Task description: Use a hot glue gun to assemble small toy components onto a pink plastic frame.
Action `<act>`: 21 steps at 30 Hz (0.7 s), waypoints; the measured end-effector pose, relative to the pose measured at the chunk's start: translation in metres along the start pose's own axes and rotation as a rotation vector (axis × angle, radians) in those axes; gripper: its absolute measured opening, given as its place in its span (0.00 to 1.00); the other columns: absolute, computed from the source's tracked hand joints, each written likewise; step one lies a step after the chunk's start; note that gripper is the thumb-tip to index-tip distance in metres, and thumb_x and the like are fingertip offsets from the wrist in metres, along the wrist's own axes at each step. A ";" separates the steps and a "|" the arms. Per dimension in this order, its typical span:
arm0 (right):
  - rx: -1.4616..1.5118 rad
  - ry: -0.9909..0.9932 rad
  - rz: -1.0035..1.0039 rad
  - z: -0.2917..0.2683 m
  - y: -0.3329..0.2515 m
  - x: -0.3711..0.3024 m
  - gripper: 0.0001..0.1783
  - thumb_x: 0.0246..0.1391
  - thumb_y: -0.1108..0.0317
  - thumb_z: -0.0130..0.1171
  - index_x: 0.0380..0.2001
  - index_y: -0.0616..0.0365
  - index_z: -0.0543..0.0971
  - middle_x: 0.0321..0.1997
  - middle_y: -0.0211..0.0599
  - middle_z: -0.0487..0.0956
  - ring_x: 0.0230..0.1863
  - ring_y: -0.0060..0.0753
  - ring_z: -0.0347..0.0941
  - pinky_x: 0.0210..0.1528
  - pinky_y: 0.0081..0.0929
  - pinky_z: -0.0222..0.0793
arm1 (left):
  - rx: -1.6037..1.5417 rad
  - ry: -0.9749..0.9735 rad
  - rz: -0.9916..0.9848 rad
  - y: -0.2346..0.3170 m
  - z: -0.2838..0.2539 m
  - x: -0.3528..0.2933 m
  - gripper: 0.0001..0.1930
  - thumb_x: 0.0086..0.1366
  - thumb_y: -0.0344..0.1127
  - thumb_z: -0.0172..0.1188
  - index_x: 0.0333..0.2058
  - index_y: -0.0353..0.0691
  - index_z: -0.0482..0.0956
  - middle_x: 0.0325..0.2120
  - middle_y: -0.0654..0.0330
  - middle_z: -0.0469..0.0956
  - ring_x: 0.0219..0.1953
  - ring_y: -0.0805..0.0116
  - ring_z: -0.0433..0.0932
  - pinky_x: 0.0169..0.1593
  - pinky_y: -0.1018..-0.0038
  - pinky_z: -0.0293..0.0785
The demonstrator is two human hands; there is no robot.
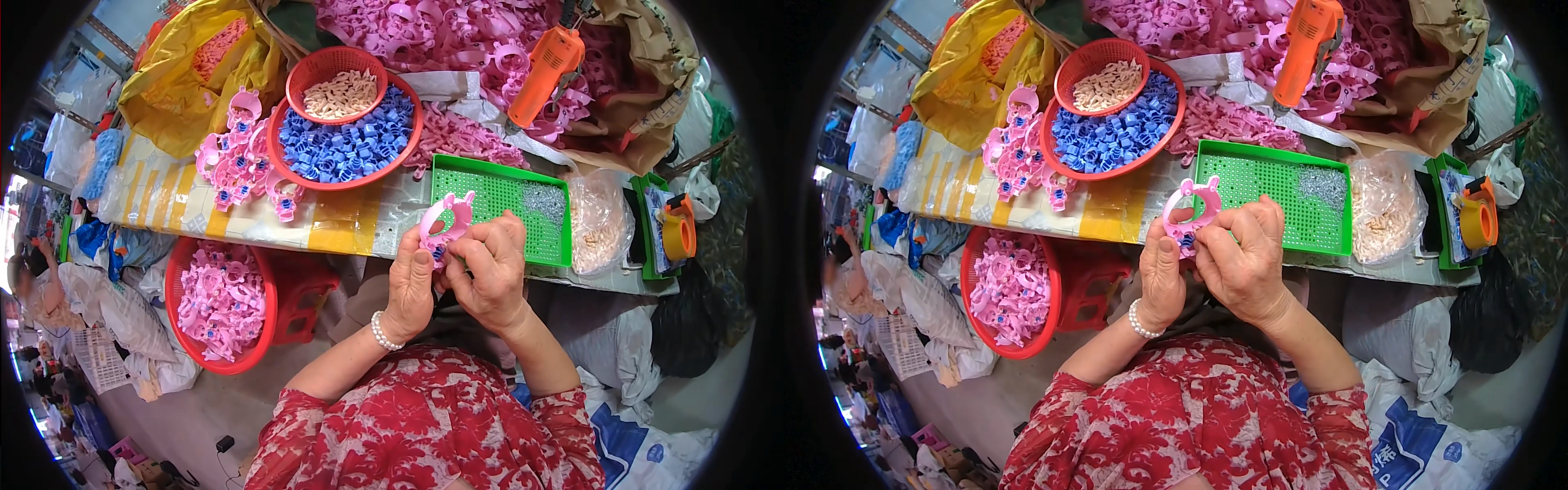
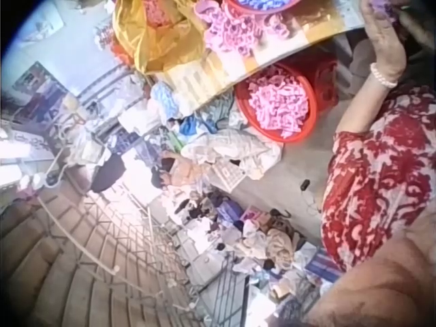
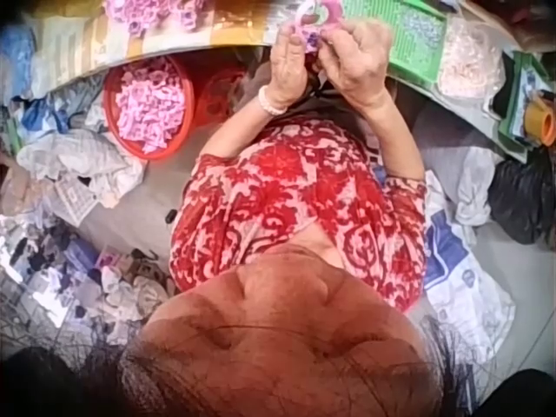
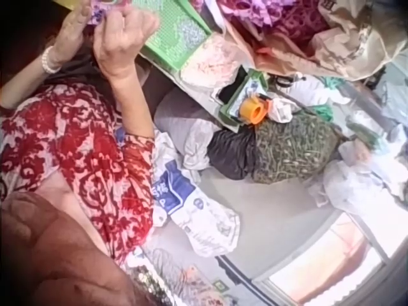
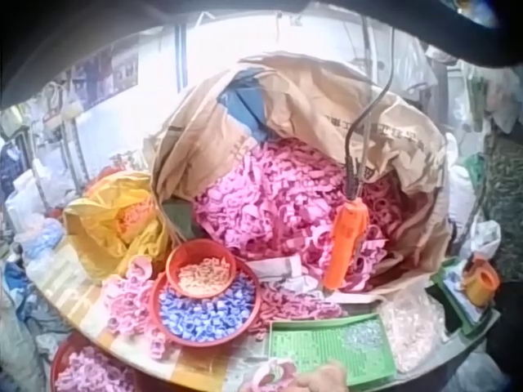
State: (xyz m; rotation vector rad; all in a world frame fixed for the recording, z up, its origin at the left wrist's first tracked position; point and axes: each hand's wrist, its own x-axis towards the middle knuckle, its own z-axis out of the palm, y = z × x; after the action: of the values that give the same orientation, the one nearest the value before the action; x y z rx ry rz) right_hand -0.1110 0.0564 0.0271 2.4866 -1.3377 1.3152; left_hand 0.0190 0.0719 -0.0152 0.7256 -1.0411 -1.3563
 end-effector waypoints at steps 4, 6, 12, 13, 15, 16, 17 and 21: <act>0.006 -0.028 -0.026 -0.002 0.004 0.004 0.11 0.35 0.73 0.65 0.26 0.54 0.77 0.28 0.32 0.71 0.33 0.39 0.67 0.49 0.47 0.60 | -0.043 0.019 -0.066 0.002 0.000 -0.001 0.22 0.71 0.50 0.41 0.55 0.41 0.62 0.28 0.70 0.69 0.23 0.85 0.63 0.25 0.88 0.60; -0.025 -0.077 -0.073 -0.005 0.005 0.007 0.10 0.34 0.73 0.65 0.26 0.53 0.77 0.27 0.30 0.71 0.33 0.39 0.67 0.49 0.47 0.60 | -0.031 0.008 -0.077 -0.001 -0.003 0.001 0.22 0.71 0.50 0.40 0.55 0.41 0.63 0.27 0.70 0.69 0.22 0.86 0.63 0.24 0.88 0.60; 0.065 -0.225 -0.059 -0.012 0.004 0.013 0.09 0.35 0.73 0.65 0.24 0.54 0.77 0.24 0.29 0.71 0.29 0.37 0.67 0.48 0.45 0.60 | -0.002 -0.006 -0.114 0.006 -0.005 0.000 0.22 0.72 0.49 0.39 0.55 0.40 0.63 0.25 0.69 0.70 0.20 0.86 0.65 0.22 0.88 0.60; 0.067 -0.219 -0.069 -0.011 0.006 0.016 0.09 0.35 0.73 0.65 0.24 0.54 0.77 0.24 0.29 0.71 0.29 0.37 0.67 0.48 0.45 0.60 | 0.020 -0.002 -0.118 0.008 -0.006 0.001 0.22 0.72 0.50 0.39 0.55 0.40 0.63 0.25 0.69 0.70 0.20 0.86 0.65 0.21 0.88 0.60; 0.168 -0.208 -0.004 -0.011 0.007 0.018 0.11 0.35 0.75 0.66 0.25 0.56 0.75 0.23 0.31 0.71 0.26 0.35 0.67 0.43 0.36 0.65 | -0.011 0.007 -0.122 0.005 -0.006 0.004 0.22 0.72 0.50 0.38 0.55 0.40 0.63 0.25 0.68 0.70 0.20 0.85 0.65 0.21 0.88 0.61; 0.170 -0.203 -0.014 -0.009 0.007 0.015 0.11 0.35 0.75 0.66 0.25 0.56 0.75 0.23 0.31 0.71 0.26 0.35 0.67 0.43 0.36 0.65 | -0.049 0.014 -0.143 0.004 -0.006 0.005 0.23 0.72 0.50 0.38 0.55 0.39 0.63 0.26 0.67 0.71 0.20 0.85 0.66 0.21 0.87 0.61; 0.197 -0.182 0.124 -0.006 0.008 0.010 0.14 0.36 0.76 0.66 0.29 0.57 0.74 0.24 0.31 0.72 0.26 0.32 0.68 0.39 0.30 0.66 | -0.045 0.015 -0.132 0.006 -0.007 0.006 0.23 0.72 0.50 0.38 0.55 0.39 0.63 0.26 0.67 0.71 0.20 0.85 0.66 0.21 0.87 0.61; 0.542 -0.124 0.516 -0.006 0.006 0.013 0.25 0.40 0.78 0.67 0.42 0.62 0.67 0.28 0.35 0.76 0.29 0.23 0.72 0.33 0.19 0.67 | -0.139 -0.021 -0.171 0.014 -0.009 0.010 0.24 0.72 0.52 0.36 0.55 0.38 0.62 0.27 0.65 0.71 0.20 0.82 0.68 0.22 0.87 0.63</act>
State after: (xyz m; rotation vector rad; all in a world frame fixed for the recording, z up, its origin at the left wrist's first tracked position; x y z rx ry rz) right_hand -0.1152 0.0461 0.0375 2.6802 -1.9774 1.8637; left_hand 0.0324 0.0626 -0.0046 0.7106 -0.9071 -1.5694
